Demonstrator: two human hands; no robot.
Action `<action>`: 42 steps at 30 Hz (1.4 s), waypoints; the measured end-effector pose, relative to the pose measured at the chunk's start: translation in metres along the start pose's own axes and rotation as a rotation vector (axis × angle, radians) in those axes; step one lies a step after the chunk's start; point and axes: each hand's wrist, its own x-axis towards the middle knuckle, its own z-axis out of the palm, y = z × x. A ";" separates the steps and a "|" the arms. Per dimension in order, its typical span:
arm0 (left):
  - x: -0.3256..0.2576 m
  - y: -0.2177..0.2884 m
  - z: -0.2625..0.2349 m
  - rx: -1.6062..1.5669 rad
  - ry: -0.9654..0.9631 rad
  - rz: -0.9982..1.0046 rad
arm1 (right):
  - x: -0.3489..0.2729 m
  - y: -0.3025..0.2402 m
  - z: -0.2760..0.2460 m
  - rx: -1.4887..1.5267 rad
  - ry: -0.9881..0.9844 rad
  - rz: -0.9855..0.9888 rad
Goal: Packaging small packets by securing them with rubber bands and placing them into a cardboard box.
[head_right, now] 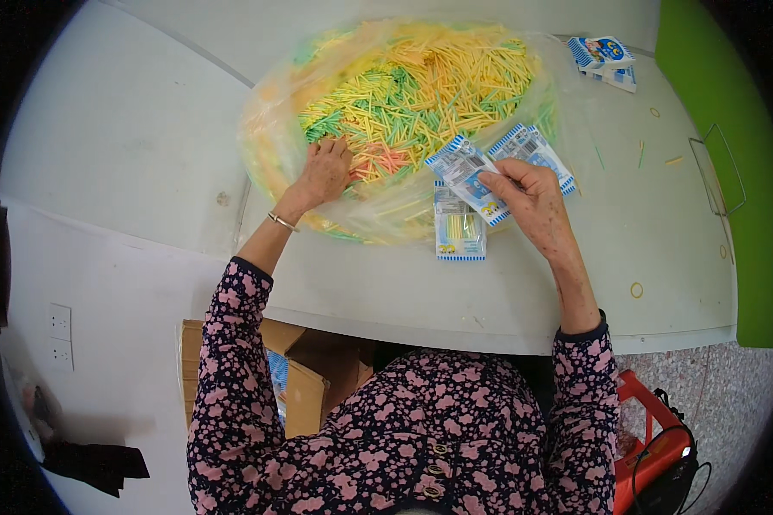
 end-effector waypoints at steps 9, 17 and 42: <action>-0.007 0.011 -0.006 -0.244 0.151 -0.176 | 0.001 0.005 0.001 0.008 -0.007 -0.005; 0.005 0.004 -0.022 -0.553 0.245 -0.444 | 0.003 0.005 0.007 0.039 -0.017 -0.024; 0.036 0.022 -0.006 -1.535 0.440 -0.628 | 0.002 -0.001 0.018 0.135 -0.107 -0.001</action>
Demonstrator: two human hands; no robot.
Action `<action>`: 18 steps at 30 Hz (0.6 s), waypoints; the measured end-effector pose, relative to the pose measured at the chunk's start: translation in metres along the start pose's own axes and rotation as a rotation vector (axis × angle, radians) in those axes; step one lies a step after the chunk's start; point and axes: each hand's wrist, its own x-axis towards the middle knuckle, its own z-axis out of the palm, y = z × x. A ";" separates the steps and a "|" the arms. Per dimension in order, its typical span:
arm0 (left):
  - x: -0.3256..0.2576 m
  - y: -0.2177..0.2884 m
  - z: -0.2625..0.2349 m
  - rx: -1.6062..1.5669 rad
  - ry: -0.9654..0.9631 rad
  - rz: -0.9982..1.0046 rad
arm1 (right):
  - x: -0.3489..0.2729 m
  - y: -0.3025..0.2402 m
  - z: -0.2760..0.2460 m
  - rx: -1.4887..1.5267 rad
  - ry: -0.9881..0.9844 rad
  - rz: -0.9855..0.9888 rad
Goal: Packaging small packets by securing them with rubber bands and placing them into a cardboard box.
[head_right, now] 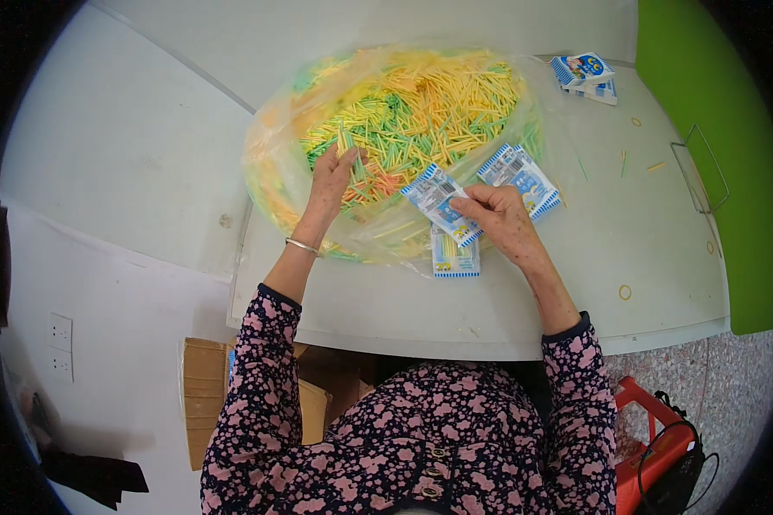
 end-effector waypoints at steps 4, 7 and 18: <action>-0.001 0.010 0.002 0.129 0.005 0.041 | 0.001 0.006 -0.003 -0.016 0.017 0.037; -0.006 0.028 0.012 0.014 0.024 0.103 | -0.001 0.002 -0.003 0.018 0.011 0.026; -0.029 0.103 0.052 -0.841 -0.220 -0.166 | 0.002 0.007 -0.008 0.065 -0.075 0.076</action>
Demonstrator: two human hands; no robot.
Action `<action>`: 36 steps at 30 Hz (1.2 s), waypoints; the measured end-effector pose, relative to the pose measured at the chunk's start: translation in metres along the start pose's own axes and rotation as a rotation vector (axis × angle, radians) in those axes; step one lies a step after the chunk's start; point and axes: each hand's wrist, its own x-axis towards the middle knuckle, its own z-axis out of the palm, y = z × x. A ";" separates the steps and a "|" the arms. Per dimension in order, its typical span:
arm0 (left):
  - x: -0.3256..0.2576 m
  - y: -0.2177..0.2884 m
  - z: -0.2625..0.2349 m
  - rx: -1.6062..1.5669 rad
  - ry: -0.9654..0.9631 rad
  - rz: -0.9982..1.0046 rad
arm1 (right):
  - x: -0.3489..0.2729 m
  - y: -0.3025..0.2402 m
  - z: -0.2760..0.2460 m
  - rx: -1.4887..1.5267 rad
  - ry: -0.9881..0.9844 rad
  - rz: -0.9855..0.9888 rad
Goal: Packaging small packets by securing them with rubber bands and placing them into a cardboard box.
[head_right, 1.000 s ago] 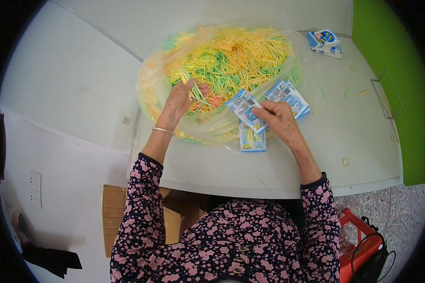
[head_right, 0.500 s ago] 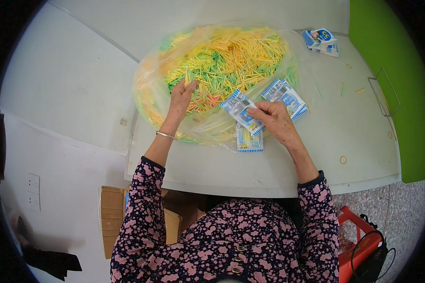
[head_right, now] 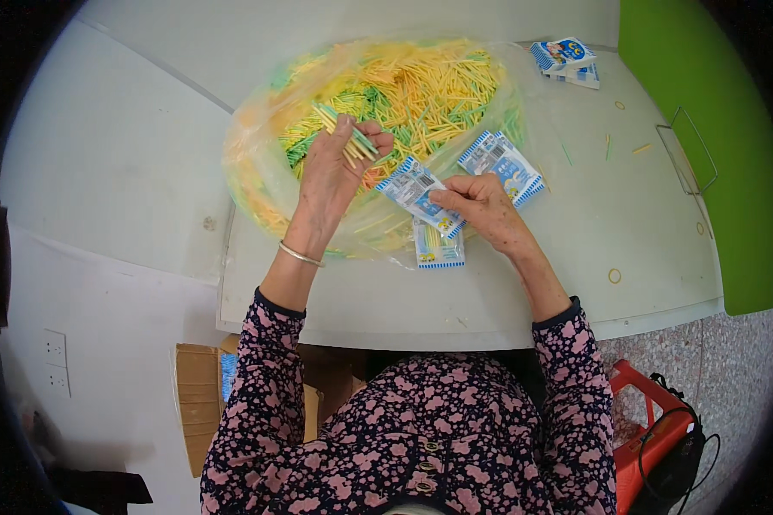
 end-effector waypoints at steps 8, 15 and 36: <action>-0.019 -0.004 0.033 0.048 -0.019 0.041 | -0.004 -0.007 -0.001 0.074 -0.046 0.023; -0.030 -0.007 0.045 0.162 -0.027 0.089 | -0.005 -0.004 -0.003 0.136 -0.085 0.047; -0.040 -0.013 0.042 0.275 -0.065 0.004 | -0.007 -0.001 0.000 0.091 -0.143 0.121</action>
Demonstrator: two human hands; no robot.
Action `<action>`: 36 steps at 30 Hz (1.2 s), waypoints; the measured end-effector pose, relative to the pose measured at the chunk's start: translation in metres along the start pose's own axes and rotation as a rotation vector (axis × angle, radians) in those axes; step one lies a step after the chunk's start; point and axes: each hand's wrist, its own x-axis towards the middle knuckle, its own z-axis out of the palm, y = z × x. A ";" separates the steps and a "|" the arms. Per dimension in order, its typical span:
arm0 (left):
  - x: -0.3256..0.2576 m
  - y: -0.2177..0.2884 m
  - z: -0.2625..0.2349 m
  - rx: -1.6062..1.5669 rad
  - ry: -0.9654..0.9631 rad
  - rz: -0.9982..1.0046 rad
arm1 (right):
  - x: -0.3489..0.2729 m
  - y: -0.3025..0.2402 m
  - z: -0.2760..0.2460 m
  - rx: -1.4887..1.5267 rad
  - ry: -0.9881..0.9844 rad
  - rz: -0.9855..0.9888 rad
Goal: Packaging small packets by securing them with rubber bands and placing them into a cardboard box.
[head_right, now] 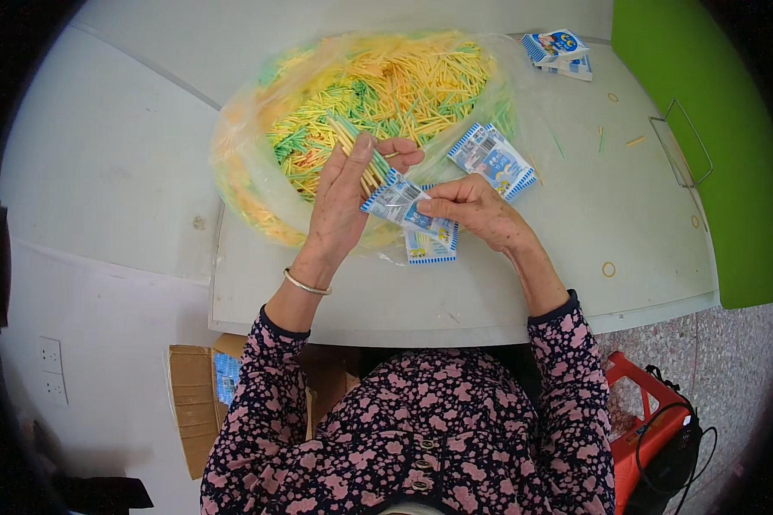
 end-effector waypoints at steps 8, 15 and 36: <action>-0.004 -0.008 0.008 -0.037 0.054 0.152 | 0.000 -0.001 0.002 0.057 0.019 -0.007; -0.012 -0.019 0.003 -0.002 0.090 0.222 | -0.002 -0.003 0.005 0.089 0.036 -0.015; -0.016 -0.010 -0.007 0.133 0.041 0.296 | -0.004 -0.003 0.005 -0.068 -0.027 -0.028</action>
